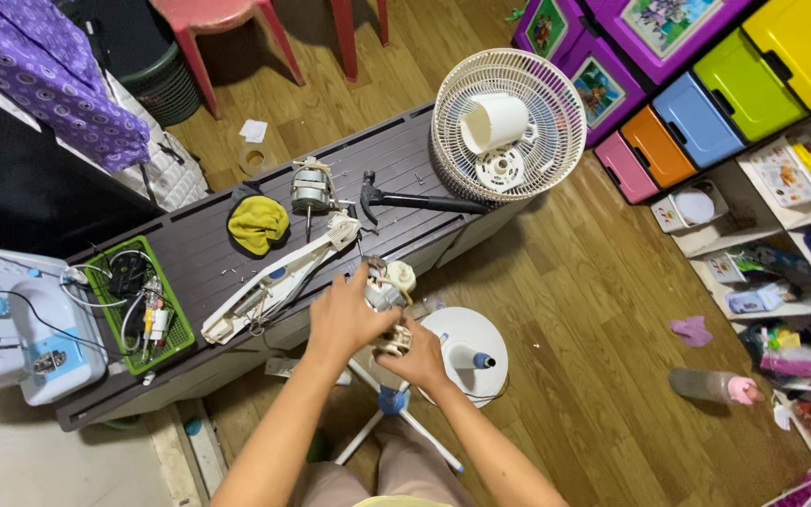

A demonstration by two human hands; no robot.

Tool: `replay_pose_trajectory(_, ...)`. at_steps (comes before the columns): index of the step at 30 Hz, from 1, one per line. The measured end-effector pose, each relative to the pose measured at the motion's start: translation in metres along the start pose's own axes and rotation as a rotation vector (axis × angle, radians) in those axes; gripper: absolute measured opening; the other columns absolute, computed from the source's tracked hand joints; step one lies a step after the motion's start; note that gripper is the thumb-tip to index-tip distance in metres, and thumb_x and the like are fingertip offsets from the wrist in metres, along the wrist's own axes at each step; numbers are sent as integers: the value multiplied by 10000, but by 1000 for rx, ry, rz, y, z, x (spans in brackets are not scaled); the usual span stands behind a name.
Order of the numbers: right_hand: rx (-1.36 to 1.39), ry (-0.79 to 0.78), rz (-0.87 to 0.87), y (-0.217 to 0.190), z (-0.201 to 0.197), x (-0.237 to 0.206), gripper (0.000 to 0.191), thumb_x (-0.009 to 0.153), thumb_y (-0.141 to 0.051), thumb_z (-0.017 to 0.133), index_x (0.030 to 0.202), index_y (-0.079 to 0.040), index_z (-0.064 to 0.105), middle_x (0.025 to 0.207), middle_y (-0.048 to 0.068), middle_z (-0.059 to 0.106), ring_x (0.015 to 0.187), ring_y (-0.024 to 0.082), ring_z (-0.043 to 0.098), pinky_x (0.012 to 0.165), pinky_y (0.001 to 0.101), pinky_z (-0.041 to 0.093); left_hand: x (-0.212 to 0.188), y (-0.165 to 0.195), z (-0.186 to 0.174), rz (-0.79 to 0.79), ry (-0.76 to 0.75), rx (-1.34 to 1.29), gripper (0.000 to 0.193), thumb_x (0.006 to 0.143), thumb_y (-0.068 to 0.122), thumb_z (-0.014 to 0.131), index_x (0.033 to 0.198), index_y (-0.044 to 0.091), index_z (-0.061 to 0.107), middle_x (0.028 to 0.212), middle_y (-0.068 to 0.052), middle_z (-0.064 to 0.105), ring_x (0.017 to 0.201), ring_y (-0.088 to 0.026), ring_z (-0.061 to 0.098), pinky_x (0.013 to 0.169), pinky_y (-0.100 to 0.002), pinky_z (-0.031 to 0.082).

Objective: The person repairs an electric fan at a table. They hold the white fan housing, use a screwdriver to remove and reattach screws, separate the housing halves, handle the fan motor and base, and work on the reassembled unit with the screwdriver.

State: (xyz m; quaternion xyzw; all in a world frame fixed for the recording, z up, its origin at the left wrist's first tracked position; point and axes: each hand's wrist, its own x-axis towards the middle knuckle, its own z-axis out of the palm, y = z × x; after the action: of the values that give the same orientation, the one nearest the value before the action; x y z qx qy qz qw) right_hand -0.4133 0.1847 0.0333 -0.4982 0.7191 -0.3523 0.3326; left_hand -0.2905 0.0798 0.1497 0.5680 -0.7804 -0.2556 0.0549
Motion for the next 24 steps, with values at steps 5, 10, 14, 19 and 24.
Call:
replay_pose_trajectory(5,-12,-113,-55,21,-17,60,643,605,-396,859,1145,-98,676,911,132,773,859,314,752,790,415,578,61,12,6,-70,0,29,876,620,606,788,1338,141,603,1055,-259,690,991,-437,691,847,-511,559)
replay_pose_trajectory(10,-62,-264,-58,34,-19,118,673,623,-458,896,1065,-8,660,952,144,776,895,285,752,810,396,570,116,-3,8,-196,-7,27,834,616,603,779,1283,127,623,1046,-236,731,1020,-414,705,880,-488,563)
replay_pose_trajectory(14,43,-358,-47,35,-12,148,674,626,-461,881,1117,-37,699,962,117,781,882,229,751,831,360,560,150,-15,7,-296,-9,67,853,623,614,766,1306,125,620,1070,-214,743,1032,-389,714,889,-474,567)
replay_pose_trajectory(19,48,-421,-53,38,0,182,698,640,-453,875,1170,-41,684,936,117,768,841,217,723,811,354,551,189,-29,7,-330,1,85,919,619,629,769,1372,135,589,1082,-211,738,1043,-376,711,885,-471,568)
replay_pose_trajectory(24,17,-473,-34,47,9,221,660,669,-437,872,1157,-24,706,976,99,773,872,183,720,832,328,556,223,-39,7,-334,-6,62,940,629,642,776,1385,117,584,1134,-215,729,1073,-376,706,912,-466,559)
